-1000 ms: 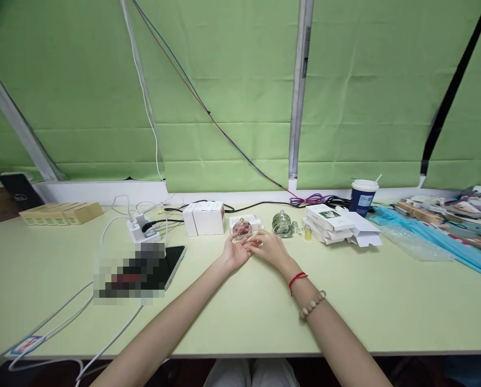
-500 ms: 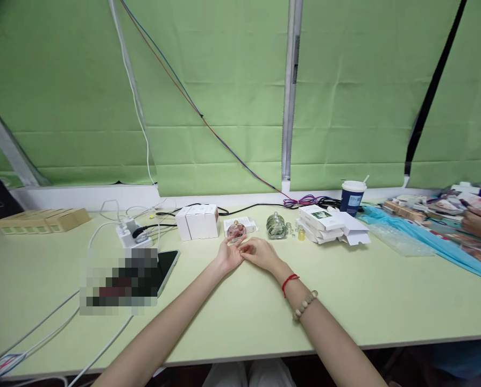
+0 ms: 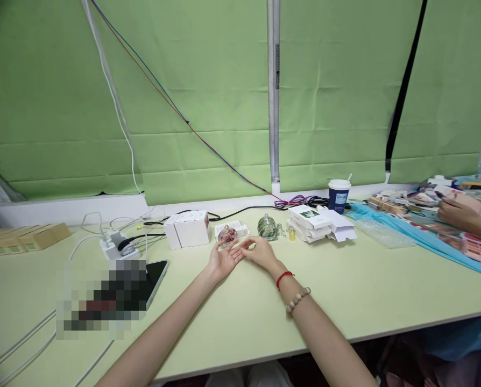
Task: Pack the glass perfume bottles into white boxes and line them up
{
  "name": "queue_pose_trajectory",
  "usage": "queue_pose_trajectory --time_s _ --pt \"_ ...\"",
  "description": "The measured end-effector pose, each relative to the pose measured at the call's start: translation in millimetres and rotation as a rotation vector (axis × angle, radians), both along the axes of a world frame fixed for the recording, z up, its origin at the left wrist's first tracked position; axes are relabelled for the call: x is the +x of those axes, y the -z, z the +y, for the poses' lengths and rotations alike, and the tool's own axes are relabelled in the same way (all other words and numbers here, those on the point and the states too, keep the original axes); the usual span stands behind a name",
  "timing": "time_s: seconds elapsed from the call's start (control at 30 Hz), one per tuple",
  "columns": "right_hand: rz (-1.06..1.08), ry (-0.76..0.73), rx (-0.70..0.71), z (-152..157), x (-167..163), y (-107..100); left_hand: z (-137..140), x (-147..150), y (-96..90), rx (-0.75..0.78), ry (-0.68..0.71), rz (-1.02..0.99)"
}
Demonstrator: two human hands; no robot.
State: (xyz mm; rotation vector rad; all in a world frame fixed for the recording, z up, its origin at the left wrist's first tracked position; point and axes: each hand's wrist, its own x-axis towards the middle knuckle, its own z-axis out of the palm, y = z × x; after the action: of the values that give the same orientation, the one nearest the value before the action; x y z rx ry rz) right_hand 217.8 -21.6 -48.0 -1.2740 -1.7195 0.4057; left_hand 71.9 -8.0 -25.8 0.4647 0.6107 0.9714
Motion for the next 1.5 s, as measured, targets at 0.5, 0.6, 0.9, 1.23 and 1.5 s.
queue_pose_trajectory --time_s 0.5,0.6,0.9,1.23,1.5 --pt "-0.154 0.213 0.016 3 8 4 -2 2 -0.6 -0.010 -0.020 0.039" --pt "-0.176 0.253 -0.034 -1 7 1 -3 3 -2.1 -0.019 -0.040 0.051" --pt "-0.131 0.316 -0.116 -2 7 -2 -3 3 -2.4 -0.027 -0.061 0.070" --pt "-0.105 0.409 -0.158 1 19 -2 -1 4 -0.7 -0.029 -0.063 0.066" --pt "-0.071 0.473 -0.142 9 39 4 0 3 -0.3 -0.021 -0.054 0.060"
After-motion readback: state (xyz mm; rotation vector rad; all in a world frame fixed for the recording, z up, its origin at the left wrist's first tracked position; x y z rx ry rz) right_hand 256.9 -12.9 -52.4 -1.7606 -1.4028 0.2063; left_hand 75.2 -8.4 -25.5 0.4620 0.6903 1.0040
